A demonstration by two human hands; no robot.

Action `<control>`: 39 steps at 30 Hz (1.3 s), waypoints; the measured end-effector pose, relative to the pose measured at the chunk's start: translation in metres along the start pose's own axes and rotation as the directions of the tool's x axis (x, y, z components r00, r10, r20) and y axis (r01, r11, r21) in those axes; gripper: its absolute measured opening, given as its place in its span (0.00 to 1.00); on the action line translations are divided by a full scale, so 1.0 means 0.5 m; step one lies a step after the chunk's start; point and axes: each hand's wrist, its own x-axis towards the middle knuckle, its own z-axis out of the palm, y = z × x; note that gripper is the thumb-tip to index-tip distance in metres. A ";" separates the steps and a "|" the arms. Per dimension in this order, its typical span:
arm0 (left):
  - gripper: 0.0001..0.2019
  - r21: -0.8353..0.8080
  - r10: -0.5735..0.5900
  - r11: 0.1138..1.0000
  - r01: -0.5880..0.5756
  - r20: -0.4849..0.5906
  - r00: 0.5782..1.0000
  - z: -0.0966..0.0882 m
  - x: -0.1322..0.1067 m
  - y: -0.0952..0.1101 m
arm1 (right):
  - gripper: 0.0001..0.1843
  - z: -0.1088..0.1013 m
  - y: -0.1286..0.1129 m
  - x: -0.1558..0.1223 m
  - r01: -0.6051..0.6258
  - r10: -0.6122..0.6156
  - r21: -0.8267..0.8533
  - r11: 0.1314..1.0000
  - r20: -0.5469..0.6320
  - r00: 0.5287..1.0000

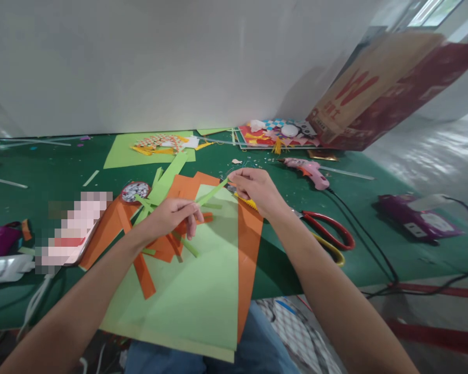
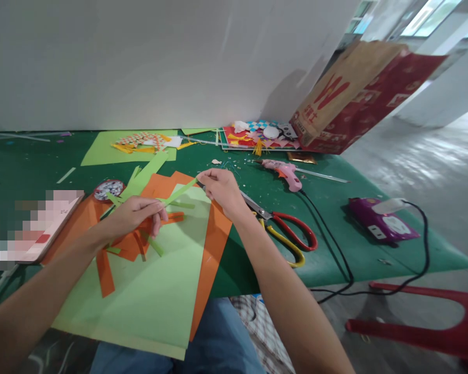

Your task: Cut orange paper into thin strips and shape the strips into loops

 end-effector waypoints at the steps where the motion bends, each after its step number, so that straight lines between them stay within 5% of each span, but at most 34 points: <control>1: 0.16 0.005 0.015 1.000 -0.015 0.001 1.000 -0.002 0.000 -0.003 | 0.07 0.000 0.000 0.000 0.003 -0.003 -0.012 1.000 -0.001 1.000; 21: 0.16 0.058 0.151 0.989 -0.140 -0.302 0.941 -0.034 0.005 -0.022 | 0.08 0.024 0.029 -0.002 0.137 -0.119 -0.513 0.848 0.067 0.991; 24: 0.21 0.001 0.179 0.980 -0.199 -0.441 0.880 -0.037 0.011 -0.025 | 0.08 0.032 0.027 -0.008 0.157 -0.107 -0.591 0.792 0.118 0.987; 31: 0.27 -0.142 0.186 0.900 -0.411 -0.729 0.659 -0.062 0.020 -0.017 | 0.06 0.060 0.025 -0.029 0.230 -0.030 -0.788 0.571 0.260 0.965; 39: 0.26 -0.218 0.095 0.868 -0.445 -0.808 0.581 -0.094 0.020 -0.021 | 0.07 0.070 0.014 -0.038 0.251 0.018 -0.912 0.326 0.271 0.962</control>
